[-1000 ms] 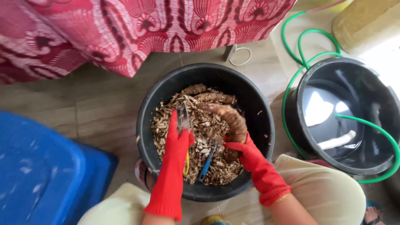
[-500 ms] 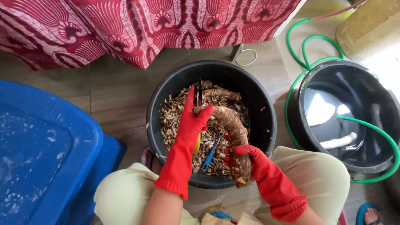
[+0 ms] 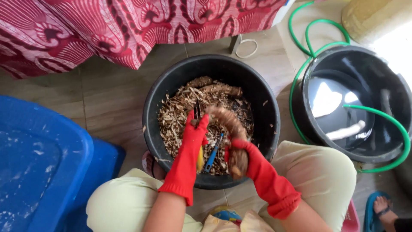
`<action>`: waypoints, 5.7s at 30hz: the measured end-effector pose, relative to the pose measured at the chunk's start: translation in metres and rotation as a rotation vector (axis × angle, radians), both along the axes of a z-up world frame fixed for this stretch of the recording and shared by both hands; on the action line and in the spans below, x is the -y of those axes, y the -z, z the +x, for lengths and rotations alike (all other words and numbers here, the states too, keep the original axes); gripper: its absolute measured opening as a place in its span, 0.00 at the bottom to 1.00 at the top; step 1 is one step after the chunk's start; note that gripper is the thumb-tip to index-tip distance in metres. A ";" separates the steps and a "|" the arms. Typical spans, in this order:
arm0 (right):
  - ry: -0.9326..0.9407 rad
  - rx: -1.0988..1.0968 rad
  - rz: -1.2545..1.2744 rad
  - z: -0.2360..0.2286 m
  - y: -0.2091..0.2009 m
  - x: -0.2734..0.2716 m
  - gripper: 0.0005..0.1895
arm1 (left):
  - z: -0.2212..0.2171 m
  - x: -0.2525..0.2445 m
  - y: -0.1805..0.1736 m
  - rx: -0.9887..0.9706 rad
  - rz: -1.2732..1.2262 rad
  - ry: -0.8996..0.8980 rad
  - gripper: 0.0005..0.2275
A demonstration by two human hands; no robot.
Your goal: Peeling the outer skin of cassava roots using a hand tool over a bucket to collect the peels.
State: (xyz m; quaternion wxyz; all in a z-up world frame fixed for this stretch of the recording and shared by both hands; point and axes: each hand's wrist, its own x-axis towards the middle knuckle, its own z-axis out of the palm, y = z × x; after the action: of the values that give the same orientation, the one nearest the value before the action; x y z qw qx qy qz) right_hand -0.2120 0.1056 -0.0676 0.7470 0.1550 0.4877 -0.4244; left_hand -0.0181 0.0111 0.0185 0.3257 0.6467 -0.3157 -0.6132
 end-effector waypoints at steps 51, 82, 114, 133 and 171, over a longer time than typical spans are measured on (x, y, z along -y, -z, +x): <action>0.541 0.086 0.085 -0.003 -0.020 0.065 0.23 | -0.037 -0.046 -0.062 -0.105 0.154 0.162 0.38; 0.479 0.023 0.199 -0.030 0.017 0.026 0.26 | -0.016 -0.055 0.244 0.512 0.165 0.381 0.13; 0.250 -0.121 0.081 0.012 0.005 -0.002 0.23 | -0.030 -0.047 0.006 0.150 0.236 0.214 0.24; 0.277 -0.006 0.147 0.015 -0.069 0.022 0.26 | 0.013 0.009 0.142 0.773 0.155 0.424 0.23; 0.382 0.188 0.263 0.000 -0.068 0.024 0.20 | -0.011 0.016 0.125 0.744 -0.268 0.655 0.23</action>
State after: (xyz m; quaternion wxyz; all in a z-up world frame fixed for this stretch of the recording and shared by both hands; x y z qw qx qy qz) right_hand -0.2119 0.0816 0.0005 0.6689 0.3789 0.4288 -0.4745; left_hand -0.0294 -0.0045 -0.1064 0.0623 0.6409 -0.6719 -0.3658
